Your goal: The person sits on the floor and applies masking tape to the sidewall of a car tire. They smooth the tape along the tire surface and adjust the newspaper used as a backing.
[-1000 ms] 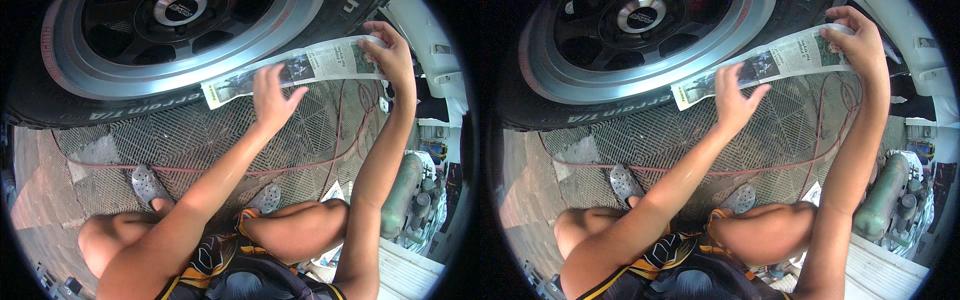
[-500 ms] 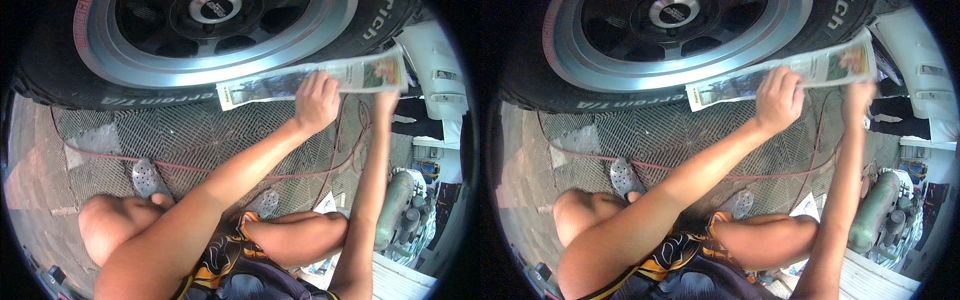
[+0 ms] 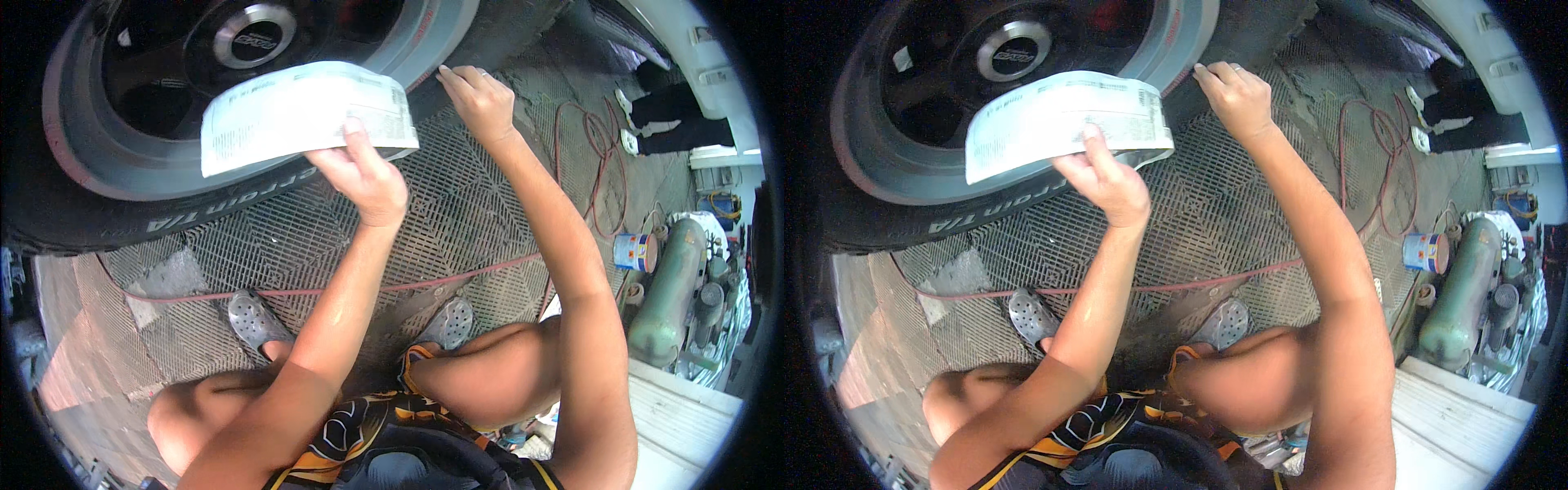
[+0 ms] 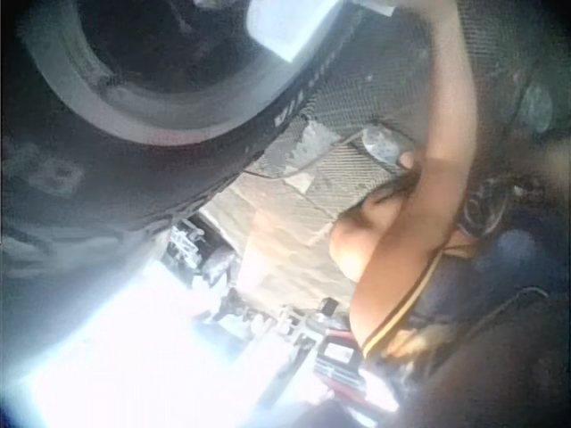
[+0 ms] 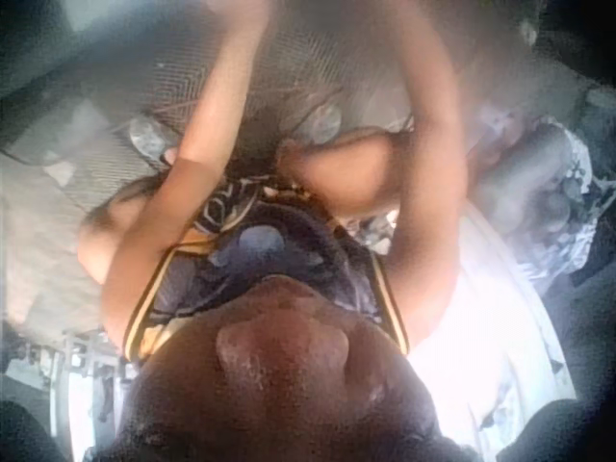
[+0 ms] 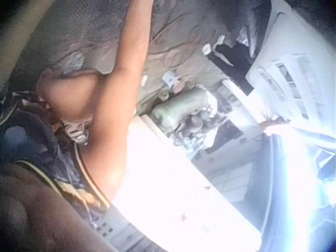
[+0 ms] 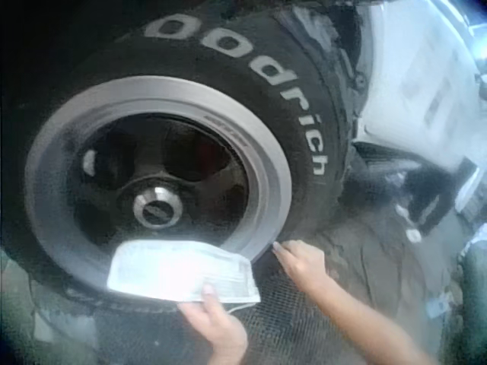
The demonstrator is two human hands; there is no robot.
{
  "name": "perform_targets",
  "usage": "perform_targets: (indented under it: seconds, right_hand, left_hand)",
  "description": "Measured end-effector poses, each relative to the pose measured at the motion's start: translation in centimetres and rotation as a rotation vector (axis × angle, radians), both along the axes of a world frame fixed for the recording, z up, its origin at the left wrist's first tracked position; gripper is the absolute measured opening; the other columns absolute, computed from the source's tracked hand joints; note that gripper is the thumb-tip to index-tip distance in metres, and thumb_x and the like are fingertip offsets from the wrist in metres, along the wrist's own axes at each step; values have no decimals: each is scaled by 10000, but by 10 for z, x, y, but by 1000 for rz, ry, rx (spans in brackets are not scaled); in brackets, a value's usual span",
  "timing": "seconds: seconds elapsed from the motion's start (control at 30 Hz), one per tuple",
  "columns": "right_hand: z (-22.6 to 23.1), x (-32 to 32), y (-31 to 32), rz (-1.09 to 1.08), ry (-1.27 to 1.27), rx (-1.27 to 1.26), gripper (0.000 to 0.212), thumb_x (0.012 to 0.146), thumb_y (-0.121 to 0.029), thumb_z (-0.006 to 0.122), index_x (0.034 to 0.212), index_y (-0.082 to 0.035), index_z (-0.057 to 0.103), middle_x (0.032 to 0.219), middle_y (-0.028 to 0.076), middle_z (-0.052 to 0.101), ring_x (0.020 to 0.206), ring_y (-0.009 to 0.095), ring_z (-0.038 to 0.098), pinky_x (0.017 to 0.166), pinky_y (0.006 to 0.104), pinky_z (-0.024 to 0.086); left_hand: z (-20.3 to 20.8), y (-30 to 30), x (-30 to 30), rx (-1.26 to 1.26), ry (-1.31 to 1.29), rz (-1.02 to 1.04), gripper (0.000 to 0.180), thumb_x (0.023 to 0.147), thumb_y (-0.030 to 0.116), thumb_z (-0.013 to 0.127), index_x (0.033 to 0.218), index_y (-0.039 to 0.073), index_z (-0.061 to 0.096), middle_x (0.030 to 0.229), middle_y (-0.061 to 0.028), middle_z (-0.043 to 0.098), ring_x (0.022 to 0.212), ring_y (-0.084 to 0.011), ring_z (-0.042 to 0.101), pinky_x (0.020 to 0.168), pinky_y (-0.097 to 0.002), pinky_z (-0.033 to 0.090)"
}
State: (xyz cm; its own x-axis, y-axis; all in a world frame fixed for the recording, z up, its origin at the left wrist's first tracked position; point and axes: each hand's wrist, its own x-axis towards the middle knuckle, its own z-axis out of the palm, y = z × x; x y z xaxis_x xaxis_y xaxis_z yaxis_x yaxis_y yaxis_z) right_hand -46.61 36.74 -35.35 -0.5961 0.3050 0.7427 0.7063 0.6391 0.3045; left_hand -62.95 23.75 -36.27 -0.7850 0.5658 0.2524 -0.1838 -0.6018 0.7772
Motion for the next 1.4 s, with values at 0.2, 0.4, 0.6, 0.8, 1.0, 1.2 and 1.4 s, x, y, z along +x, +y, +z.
perform_targets:
  seconds: [0.2, 0.4, 0.6, 0.8, 1.0, 1.2, 1.4]
  right_hand:
    - [0, -9, 4, 36, -18, 38, 91, 796, -132, 759, 885, -115, 753, 850, -24, 676, 732, 151, 682, 599, 305, 551]
    - [-5, -12, 11, -54, -31, 118, 172, 746, -189, 777, 763, -137, 615, 741, -5, 567, 688, 157, 653, 613, 297, 529]
    - [-18, -16, 9, -67, -32, 28, 228, 754, -257, 779, 767, -117, 598, 721, 33, 571, 623, 190, 645, 591, 322, 538]
    - [-47, -6, -22, -75, -230, -341, 459, 974, -444, 694, 655, -115, 687, 685, 63, 668, 633, 232, 699, 593, 362, 560]
    - [-4, -16, -29, 198, -31, -518, 540, 850, -499, 822, 1122, -50, 698, 1005, 118, 723, 874, 304, 734, 771, 401, 585]
    - [-16, -16, -67, 153, 122, -961, 858, 810, -425, 786, 1492, -16, 465, 1396, 242, 602, 1217, 432, 648, 939, 490, 568]
    - [20, 14, -39, 122, 125, -385, 380, 850, -140, 754, 1222, -75, 720, 1111, 117, 742, 975, 325, 728, 809, 417, 579]
  left_hand:
    - [-15, 0, -37, -15, 146, 97, 328, 1056, 71, 554, 1339, -66, 462, 1320, -241, 621, 1171, -280, 659, 1011, -405, 547]
    - [-6, 8, -65, 62, 195, 140, 296, 1018, 50, 546, 1277, -73, 472, 1263, -247, 629, 1140, -283, 670, 990, -407, 566]
    - [-6, 9, -77, 66, 221, 179, 272, 1020, 57, 541, 1242, -81, 467, 1242, -245, 626, 1125, -280, 677, 971, -401, 579]
    - [-6, 7, -78, 29, 219, 168, 288, 1035, 78, 558, 1246, -93, 460, 1254, -254, 626, 1131, -294, 677, 977, -404, 578]
    - [2, 7, -51, 44, 247, 18, 329, 1056, 48, 599, 1330, -62, 453, 1299, -198, 611, 1207, -270, 622, 1055, -412, 492]
    - [30, 17, 13, -33, 797, -10, 237, 1031, 123, 648, 1187, -45, 587, 1179, -196, 612, 1047, -291, 618, 927, -433, 481]
    - [9, 16, 13, -27, 98, -91, 271, 1114, 127, 517, 1318, -24, 422, 1266, -176, 553, 1158, -229, 565, 1039, -402, 452]
